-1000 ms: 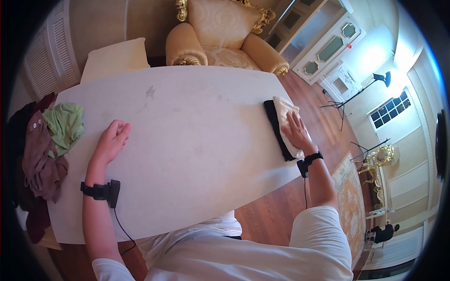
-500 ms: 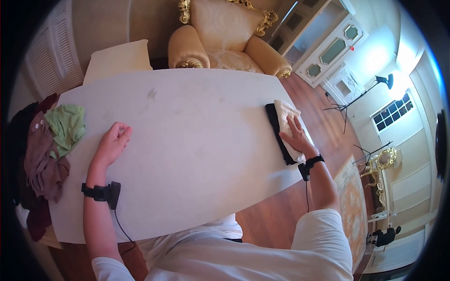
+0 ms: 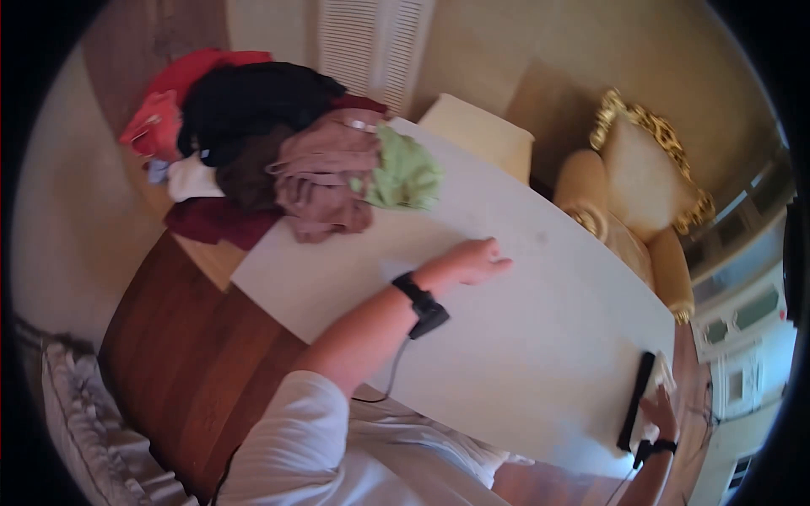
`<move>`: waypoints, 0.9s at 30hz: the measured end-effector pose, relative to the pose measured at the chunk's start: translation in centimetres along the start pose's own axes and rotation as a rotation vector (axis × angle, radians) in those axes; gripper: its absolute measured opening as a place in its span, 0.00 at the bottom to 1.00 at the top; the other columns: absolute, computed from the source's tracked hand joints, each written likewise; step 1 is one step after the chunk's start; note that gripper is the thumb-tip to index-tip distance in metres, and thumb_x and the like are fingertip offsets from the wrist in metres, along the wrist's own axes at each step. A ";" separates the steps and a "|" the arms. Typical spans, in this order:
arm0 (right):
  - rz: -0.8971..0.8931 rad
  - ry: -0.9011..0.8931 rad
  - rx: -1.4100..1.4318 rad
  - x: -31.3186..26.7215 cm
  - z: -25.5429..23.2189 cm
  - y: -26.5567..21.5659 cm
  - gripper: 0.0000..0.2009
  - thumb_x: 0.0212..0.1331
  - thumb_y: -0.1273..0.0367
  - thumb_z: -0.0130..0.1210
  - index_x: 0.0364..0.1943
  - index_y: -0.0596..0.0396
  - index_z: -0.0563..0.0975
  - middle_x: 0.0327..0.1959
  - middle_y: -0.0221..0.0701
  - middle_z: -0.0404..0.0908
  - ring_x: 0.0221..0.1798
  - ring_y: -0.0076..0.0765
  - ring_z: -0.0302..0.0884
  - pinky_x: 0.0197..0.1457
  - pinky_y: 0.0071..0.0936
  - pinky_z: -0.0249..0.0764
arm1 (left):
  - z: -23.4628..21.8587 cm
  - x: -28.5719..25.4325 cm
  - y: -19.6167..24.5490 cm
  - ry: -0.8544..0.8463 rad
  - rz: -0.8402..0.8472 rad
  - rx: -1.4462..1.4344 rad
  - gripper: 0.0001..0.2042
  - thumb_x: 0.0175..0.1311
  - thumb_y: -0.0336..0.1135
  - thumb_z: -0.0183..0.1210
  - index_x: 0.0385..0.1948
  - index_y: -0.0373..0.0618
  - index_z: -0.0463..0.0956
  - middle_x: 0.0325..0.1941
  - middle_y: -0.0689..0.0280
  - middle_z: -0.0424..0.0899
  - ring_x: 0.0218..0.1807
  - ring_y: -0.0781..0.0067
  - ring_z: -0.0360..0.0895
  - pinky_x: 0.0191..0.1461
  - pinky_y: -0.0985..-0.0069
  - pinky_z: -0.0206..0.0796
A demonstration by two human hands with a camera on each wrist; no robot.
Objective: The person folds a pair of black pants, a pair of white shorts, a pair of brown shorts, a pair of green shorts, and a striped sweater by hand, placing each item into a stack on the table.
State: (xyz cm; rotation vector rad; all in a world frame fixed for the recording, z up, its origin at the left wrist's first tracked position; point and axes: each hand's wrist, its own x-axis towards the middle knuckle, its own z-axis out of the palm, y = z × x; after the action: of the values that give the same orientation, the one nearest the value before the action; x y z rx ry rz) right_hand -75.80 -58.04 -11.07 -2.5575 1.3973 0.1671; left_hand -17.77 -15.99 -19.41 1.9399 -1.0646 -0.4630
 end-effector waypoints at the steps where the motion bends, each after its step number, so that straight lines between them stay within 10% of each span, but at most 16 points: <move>1: 0.047 -0.038 -0.048 -0.4 -1.1 -2.0 0.50 0.57 0.55 0.71 0.79 0.66 0.57 0.80 0.59 0.58 0.82 0.58 0.58 0.83 0.44 0.61 | 0.0 0.2 -0.2 -0.003 0.011 -0.006 0.28 0.71 0.58 0.61 0.51 0.36 0.78 0.46 0.45 0.88 0.49 0.46 0.86 0.53 0.58 0.76; 7: -0.181 0.370 -0.077 4.7 -1.4 -8.8 0.35 0.61 0.60 0.68 0.70 0.59 0.69 0.71 0.49 0.71 0.74 0.53 0.68 0.74 0.48 0.68 | -0.3 0.2 -0.2 -0.009 0.031 -0.041 0.28 0.72 0.55 0.60 0.55 0.33 0.77 0.47 0.46 0.88 0.49 0.48 0.86 0.54 0.58 0.76; 10: -0.298 0.397 0.603 8.4 1.7 -17.7 0.26 0.69 0.63 0.64 0.68 0.56 0.73 0.67 0.36 0.76 0.69 0.41 0.73 0.68 0.42 0.73 | -0.1 0.4 0.1 -0.057 -0.019 -0.120 0.26 0.72 0.53 0.61 0.53 0.33 0.76 0.43 0.49 0.89 0.41 0.54 0.87 0.49 0.61 0.77; 13: -0.273 0.105 1.201 5.2 4.6 -31.4 0.18 0.72 0.62 0.61 0.62 0.49 0.77 0.56 0.30 0.83 0.55 0.34 0.83 0.57 0.36 0.78 | -0.9 0.1 0.9 -0.081 -0.049 -0.183 0.24 0.71 0.50 0.63 0.51 0.33 0.76 0.39 0.53 0.88 0.33 0.61 0.86 0.44 0.64 0.77; 18: -0.267 -0.114 1.438 3.5 10.2 -47.0 0.15 0.70 0.67 0.62 0.57 0.54 0.78 0.51 0.32 0.86 0.50 0.33 0.85 0.51 0.31 0.80 | -1.2 -0.4 1.0 -0.043 -0.035 -0.126 0.23 0.70 0.49 0.65 0.51 0.35 0.77 0.40 0.52 0.89 0.38 0.57 0.87 0.46 0.62 0.77; 27: -0.348 -0.198 1.539 5.6 13.5 -51.9 0.08 0.72 0.72 0.58 0.50 0.60 0.78 0.43 0.35 0.84 0.43 0.29 0.84 0.46 0.26 0.82 | -0.2 -0.2 0.3 0.008 -0.008 -0.098 0.22 0.69 0.48 0.66 0.51 0.36 0.78 0.43 0.51 0.89 0.45 0.52 0.87 0.50 0.61 0.77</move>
State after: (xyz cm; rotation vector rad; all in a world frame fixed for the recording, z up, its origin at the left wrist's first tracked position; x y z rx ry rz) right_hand -29.03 -32.15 -18.05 -1.3260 0.4991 -0.5034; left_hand -17.86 -15.83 -19.07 1.8586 -1.0107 -0.5023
